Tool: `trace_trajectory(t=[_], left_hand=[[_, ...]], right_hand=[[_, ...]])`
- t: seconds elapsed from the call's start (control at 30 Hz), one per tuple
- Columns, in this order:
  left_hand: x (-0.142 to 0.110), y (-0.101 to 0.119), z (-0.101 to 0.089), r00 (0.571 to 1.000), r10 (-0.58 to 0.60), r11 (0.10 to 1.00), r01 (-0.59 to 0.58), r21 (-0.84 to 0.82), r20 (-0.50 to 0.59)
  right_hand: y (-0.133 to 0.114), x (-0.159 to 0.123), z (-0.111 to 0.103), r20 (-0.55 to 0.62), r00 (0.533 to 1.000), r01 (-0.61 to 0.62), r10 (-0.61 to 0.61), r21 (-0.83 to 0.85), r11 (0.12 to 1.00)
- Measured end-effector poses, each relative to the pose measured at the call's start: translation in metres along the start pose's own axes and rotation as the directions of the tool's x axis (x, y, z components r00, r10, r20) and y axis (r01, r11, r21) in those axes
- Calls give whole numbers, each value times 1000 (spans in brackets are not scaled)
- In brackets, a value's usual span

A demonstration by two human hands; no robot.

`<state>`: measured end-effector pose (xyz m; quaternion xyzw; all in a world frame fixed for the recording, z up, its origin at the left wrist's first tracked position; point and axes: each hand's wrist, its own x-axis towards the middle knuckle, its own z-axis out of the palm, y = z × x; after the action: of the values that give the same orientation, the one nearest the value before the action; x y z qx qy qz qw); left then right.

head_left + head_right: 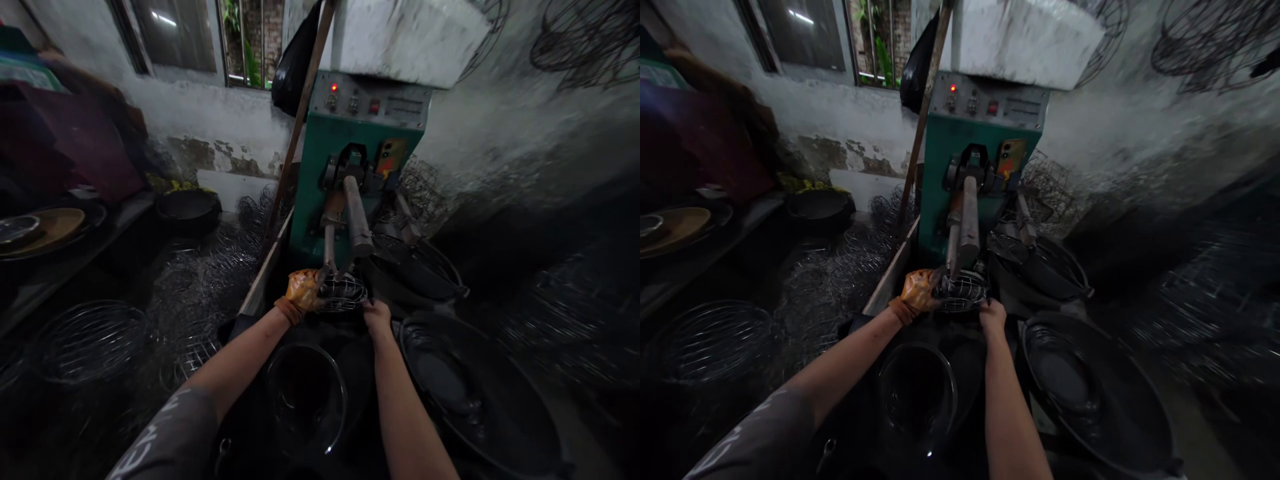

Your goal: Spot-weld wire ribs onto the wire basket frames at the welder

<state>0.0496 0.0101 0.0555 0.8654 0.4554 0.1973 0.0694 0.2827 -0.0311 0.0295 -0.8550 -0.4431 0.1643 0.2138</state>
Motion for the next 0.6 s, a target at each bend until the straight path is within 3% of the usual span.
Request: trace_trajectory(t=[0.43, 0.6], left_hand=[[8, 6, -7, 998, 16, 999, -18, 49, 54], [-19, -11, 3, 990, 1, 997, -12, -80, -142]], right_hand=[[-1, 7, 11, 49, 998, -45, 46, -31, 999], [1, 1, 0, 52, 998, -42, 45, -53, 998]])
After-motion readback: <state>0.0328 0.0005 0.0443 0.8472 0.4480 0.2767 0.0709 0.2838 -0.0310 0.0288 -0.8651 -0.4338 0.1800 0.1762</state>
